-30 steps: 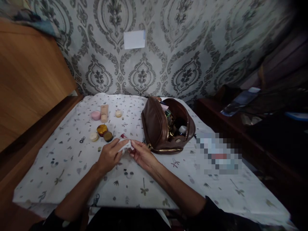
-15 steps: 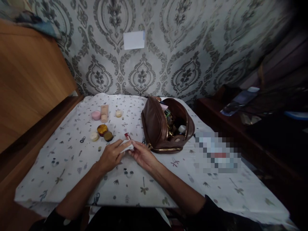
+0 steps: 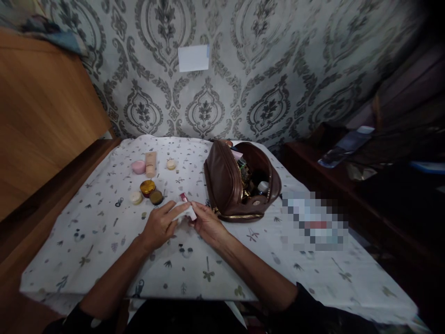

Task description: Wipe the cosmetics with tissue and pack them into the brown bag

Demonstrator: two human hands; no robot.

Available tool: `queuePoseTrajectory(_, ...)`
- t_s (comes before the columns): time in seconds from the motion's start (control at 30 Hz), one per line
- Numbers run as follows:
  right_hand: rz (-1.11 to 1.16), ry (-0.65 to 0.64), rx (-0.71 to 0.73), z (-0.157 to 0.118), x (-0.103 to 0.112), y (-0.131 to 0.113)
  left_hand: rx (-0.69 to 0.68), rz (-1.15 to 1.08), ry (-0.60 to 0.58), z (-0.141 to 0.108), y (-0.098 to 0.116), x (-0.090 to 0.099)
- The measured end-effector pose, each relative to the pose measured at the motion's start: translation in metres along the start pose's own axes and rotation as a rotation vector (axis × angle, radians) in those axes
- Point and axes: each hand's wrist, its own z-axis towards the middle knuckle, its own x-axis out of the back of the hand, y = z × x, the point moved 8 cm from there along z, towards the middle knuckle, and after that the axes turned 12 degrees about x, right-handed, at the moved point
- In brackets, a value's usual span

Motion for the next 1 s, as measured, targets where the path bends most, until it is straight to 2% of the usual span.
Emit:
queuePoseTrajectory(0.13, -0.012, -0.05, -0.064, -0.004, -0.005, 0.002, 0.114, -0.008, 0.046, 0.001, -0.01, 0.003)
queuePoseTrajectory(0.27, -0.013, -0.043, -0.049, -0.003, -0.004, 0.003, 0.17, -0.032, 0.041, 0.001, -0.015, 0.001)
queuePoseTrajectory(0.5, 0.034, 0.034, 0.042, 0.004, 0.005, 0.002, -0.014, -0.026, -0.099, 0.0, 0.002, -0.009)
queuePoseTrajectory(0.63, 0.01, 0.015, 0.069, 0.003, 0.004, -0.002, -0.097, -0.037, -0.095, -0.003, 0.01, -0.009)
queuePoseTrajectory(0.7, 0.001, 0.014, 0.069, 0.002, 0.004, -0.003, -0.056, -0.034, -0.083, -0.002, 0.007, -0.009)
queuePoseTrajectory(0.87, -0.005, -0.025, -0.004, -0.001, 0.001, 0.002, 0.16, -0.025, -0.015, 0.001, -0.013, -0.004)
queuePoseTrajectory(0.93, 0.017, -0.02, -0.011, 0.0, 0.001, 0.003, 0.162, -0.025, -0.016, 0.002, -0.014, -0.004)
queuePoseTrajectory(1.0, 0.046, 0.005, 0.011, 0.002, 0.004, 0.003, 0.102, -0.018, -0.056, 0.001, -0.009, -0.007)
